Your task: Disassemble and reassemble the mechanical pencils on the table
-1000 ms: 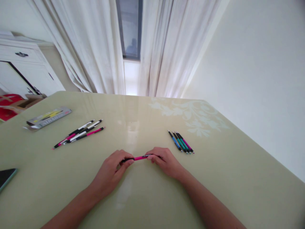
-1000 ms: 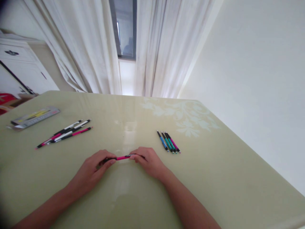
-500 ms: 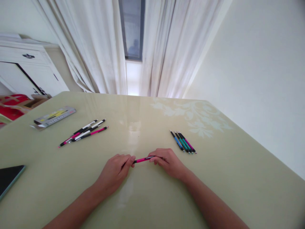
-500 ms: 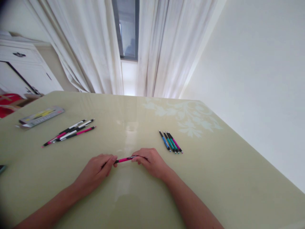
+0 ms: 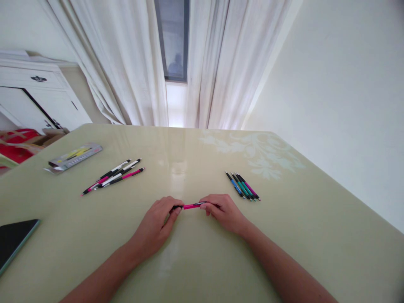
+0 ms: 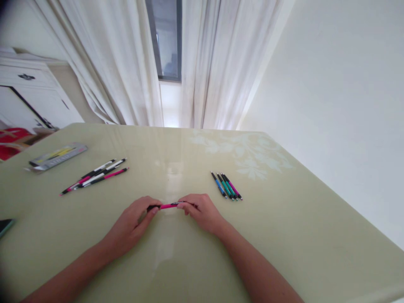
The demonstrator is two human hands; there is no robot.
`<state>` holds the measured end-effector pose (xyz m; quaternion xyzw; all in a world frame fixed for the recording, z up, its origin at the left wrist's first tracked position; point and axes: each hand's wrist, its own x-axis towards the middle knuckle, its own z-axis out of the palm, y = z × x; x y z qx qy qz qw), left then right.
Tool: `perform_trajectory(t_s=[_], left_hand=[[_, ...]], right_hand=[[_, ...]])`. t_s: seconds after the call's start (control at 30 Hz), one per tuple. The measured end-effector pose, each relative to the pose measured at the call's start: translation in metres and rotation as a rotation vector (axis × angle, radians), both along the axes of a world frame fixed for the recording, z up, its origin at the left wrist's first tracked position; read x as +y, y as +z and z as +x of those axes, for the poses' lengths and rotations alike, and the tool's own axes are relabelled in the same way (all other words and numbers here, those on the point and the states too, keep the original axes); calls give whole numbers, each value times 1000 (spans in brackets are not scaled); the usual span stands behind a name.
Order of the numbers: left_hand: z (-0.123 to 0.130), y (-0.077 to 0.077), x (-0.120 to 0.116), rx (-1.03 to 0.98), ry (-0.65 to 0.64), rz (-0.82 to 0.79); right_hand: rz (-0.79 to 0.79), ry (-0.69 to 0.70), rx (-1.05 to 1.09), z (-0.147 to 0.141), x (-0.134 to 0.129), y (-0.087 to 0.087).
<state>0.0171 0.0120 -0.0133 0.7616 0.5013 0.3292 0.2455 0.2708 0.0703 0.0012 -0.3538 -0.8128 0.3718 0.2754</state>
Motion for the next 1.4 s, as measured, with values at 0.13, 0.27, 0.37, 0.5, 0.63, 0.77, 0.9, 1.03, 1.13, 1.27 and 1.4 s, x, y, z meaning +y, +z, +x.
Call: perform_trajectory(t_s=[0.13,0.27,0.37,0.5,0.63,0.77,0.9,1.03,1.13,1.27,1.4], left_hand=[[2,2,0,-5,65,47],[2,4,2,32,104,45],[1,3,3,37,184,20],[-1,0,4,-28,239,-39],[-1,-2,2,-111,186,-23],[-2,0,-1,-136,122,-17],[-4,3,-2,-162,37,62],[-3,4,0,-177,36,41],[-3,0,2,-124,-44,-17],[-4,-5,3,-71,-67,-63],[-5,-6,3,-74,-14,-50]], right_hand=[[-88,-65,14,2,1,-2],[-188,-68,42,5,3,-5],[-251,-92,70,6,4,-7],[-325,-141,150,9,8,-6],[-307,-125,142,10,8,-3],[-240,-150,147,-5,-7,1],[-207,-76,132,-24,-24,3],[-228,-151,177,-26,-24,-1],[-272,-246,263,-21,-18,-5],[-283,-201,293,-20,-17,-11],[-245,-172,268,-20,-18,-15]])
